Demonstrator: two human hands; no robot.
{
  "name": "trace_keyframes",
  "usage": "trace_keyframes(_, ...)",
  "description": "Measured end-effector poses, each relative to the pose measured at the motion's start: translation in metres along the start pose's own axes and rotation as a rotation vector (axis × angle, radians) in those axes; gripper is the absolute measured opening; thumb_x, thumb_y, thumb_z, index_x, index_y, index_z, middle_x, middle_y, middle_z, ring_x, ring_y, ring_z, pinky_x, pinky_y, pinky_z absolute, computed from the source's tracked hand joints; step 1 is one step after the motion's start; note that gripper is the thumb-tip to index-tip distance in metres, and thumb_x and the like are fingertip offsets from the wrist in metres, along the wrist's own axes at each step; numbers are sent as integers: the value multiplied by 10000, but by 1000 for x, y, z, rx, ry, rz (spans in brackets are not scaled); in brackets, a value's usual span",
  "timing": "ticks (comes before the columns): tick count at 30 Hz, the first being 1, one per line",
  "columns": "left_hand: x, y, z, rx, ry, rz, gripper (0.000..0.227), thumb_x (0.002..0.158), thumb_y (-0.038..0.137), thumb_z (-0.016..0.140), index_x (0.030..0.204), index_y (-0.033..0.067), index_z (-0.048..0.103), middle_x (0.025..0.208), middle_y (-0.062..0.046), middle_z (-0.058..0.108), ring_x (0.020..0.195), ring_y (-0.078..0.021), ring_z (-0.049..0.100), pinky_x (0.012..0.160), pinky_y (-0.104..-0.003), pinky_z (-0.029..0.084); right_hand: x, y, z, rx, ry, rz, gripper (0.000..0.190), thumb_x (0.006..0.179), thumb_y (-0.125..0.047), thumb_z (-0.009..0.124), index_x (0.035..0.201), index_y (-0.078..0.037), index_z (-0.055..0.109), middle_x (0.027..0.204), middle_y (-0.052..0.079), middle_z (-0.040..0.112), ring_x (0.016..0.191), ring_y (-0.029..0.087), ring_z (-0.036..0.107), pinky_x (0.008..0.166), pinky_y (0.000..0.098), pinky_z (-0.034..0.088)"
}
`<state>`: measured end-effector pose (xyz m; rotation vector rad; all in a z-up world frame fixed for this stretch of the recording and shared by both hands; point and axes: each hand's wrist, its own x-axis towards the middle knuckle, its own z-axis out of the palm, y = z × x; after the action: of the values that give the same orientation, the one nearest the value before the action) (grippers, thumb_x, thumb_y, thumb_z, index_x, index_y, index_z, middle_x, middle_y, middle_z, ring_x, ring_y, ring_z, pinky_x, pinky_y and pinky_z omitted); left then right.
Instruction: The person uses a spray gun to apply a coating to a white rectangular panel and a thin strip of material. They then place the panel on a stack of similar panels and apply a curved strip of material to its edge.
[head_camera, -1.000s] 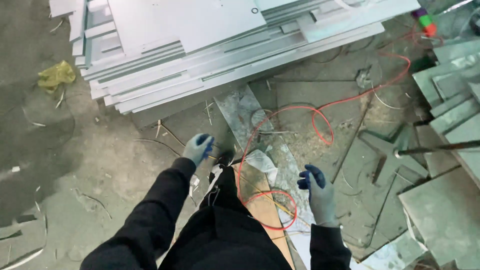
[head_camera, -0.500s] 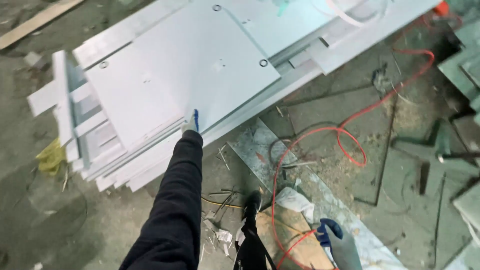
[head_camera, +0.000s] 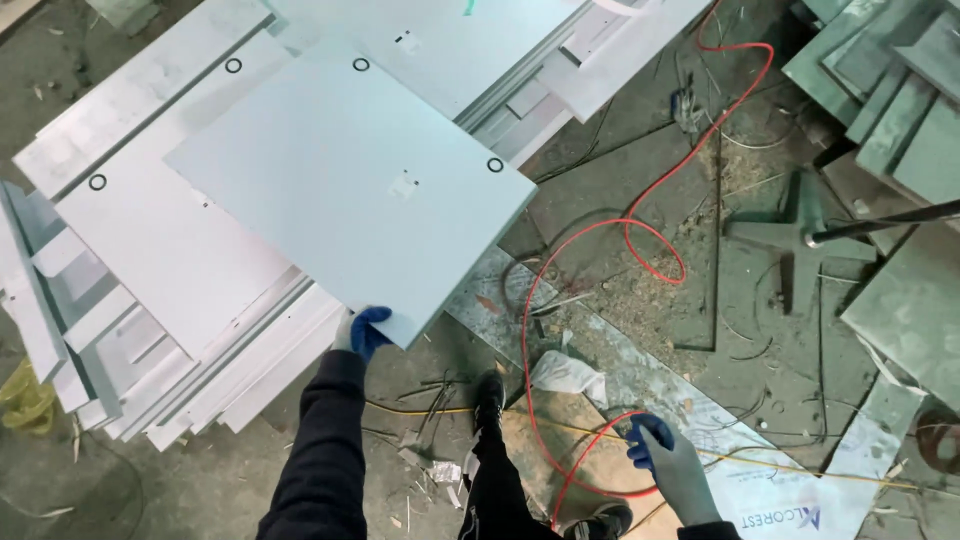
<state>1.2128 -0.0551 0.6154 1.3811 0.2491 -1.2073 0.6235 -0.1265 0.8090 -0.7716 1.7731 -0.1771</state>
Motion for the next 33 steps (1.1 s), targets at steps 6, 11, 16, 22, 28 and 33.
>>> trace_keyframes(6,-15,-18,6,-233,-56,78,634,773,-118,790,1355,129,736,1369,-92,800,1255,-348,764,1103,-467,657,-14,-26,9,-78,-37,-34,460,1182,-249,657,1534,9,802,1102,283,852,922,371,804,831,457,616)
trace_keyframes(11,-64,3,41,-252,-91,188,842,822,1,788,1619,178,583,1558,-167,720,1395,-452,690,1180,-621,611,-13,-25,14,-93,-68,-22,426,1194,-254,654,1465,16,840,1150,227,863,922,338,779,836,442,611)
trace_keyframes(16,-94,49,75,-172,-130,376,1005,761,-57,809,1696,171,520,1643,-180,673,1463,-420,656,1233,-567,590,5,9,9,-123,-108,-45,424,1191,-267,662,1488,-29,848,1197,203,912,924,321,839,829,419,654)
trace_keyframes(22,-165,81,92,-38,-76,489,725,620,-94,787,1331,9,689,1329,-277,780,1149,-520,747,942,-634,685,39,70,0,16,-125,-179,330,1163,-221,670,1309,-22,888,949,160,814,776,267,765,690,373,618)
trace_keyframes(28,-250,11,113,172,-271,299,860,672,-75,714,1529,-22,660,1384,-310,768,1169,-527,728,992,-597,605,33,135,-29,882,-274,85,661,1137,-467,588,1608,-7,646,1520,315,740,1251,531,742,1001,676,628)
trace_keyframes(33,-357,-86,212,220,-369,-30,864,769,-136,663,1625,-45,592,1512,-405,709,1286,-690,673,1003,-781,567,12,253,-61,1149,-1142,-538,1163,1251,-722,918,1880,-274,48,1950,203,179,1760,554,362,1382,774,437)
